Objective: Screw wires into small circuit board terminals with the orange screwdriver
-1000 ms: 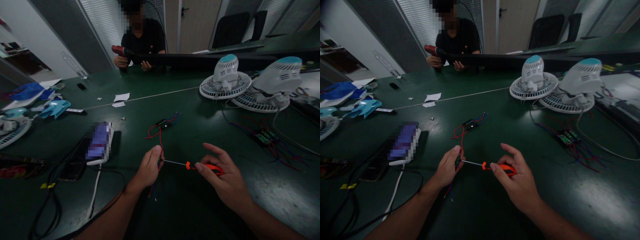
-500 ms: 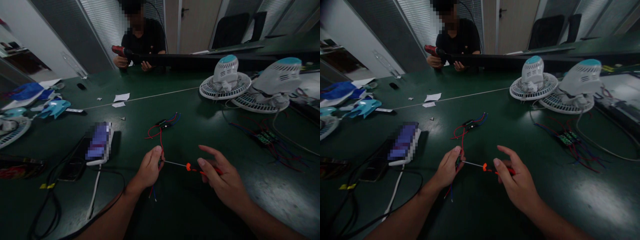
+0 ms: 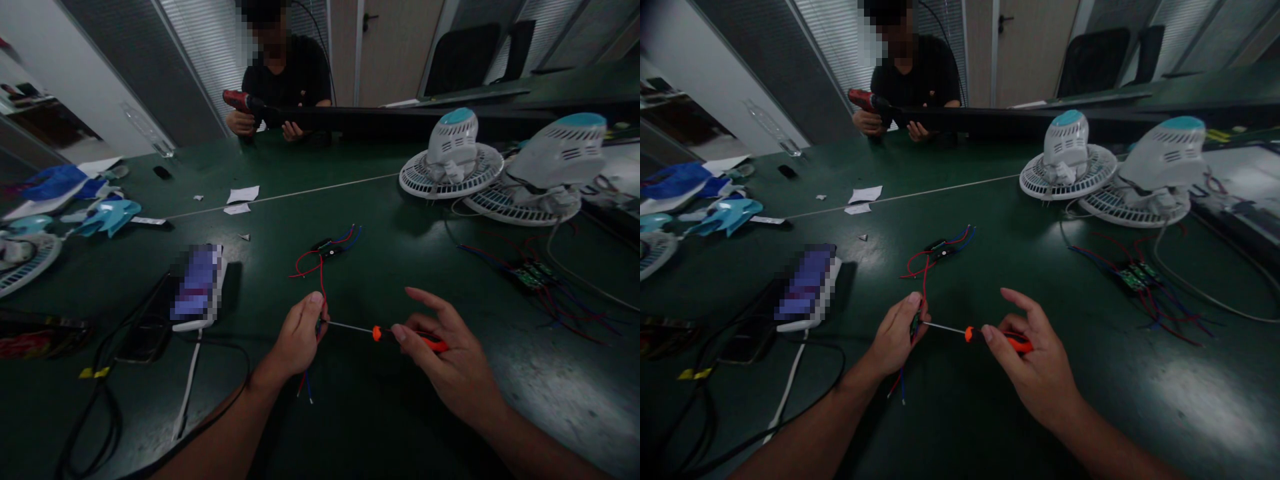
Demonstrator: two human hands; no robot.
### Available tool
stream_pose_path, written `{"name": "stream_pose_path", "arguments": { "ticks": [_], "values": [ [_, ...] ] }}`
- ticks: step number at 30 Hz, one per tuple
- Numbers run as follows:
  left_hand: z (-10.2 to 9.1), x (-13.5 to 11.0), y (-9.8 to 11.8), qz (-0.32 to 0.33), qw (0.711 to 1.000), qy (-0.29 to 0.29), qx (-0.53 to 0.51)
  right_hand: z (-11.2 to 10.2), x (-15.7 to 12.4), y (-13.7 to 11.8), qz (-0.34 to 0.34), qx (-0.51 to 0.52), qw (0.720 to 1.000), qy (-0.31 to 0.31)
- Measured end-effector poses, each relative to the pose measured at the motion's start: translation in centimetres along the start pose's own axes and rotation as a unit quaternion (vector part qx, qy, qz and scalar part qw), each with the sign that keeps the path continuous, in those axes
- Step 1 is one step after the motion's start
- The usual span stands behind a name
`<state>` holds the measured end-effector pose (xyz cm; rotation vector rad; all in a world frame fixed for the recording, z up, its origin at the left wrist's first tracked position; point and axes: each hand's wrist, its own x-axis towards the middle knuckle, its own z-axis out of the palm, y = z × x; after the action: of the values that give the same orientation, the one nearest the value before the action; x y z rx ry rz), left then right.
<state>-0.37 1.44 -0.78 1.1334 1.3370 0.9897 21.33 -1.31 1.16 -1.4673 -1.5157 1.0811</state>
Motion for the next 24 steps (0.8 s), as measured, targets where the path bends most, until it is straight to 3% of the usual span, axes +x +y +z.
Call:
{"name": "stream_pose_path", "arguments": {
  "ticks": [9,17,24],
  "values": [
    [0.06,0.01,0.03,0.005,1.000,0.000,-0.011,0.08,-0.01,-0.09,-0.009,0.018,1.000,0.004],
    [0.15,-0.06,0.16,-0.001,1.000,-0.001,-0.012,-0.17,0.15,-0.09,0.068,-0.017,0.997,-0.020],
    [0.03,-0.02,0.07,0.004,1.000,-0.001,-0.003,0.08,0.09,0.08,0.029,0.005,1.000,-0.003]
  ]
}}
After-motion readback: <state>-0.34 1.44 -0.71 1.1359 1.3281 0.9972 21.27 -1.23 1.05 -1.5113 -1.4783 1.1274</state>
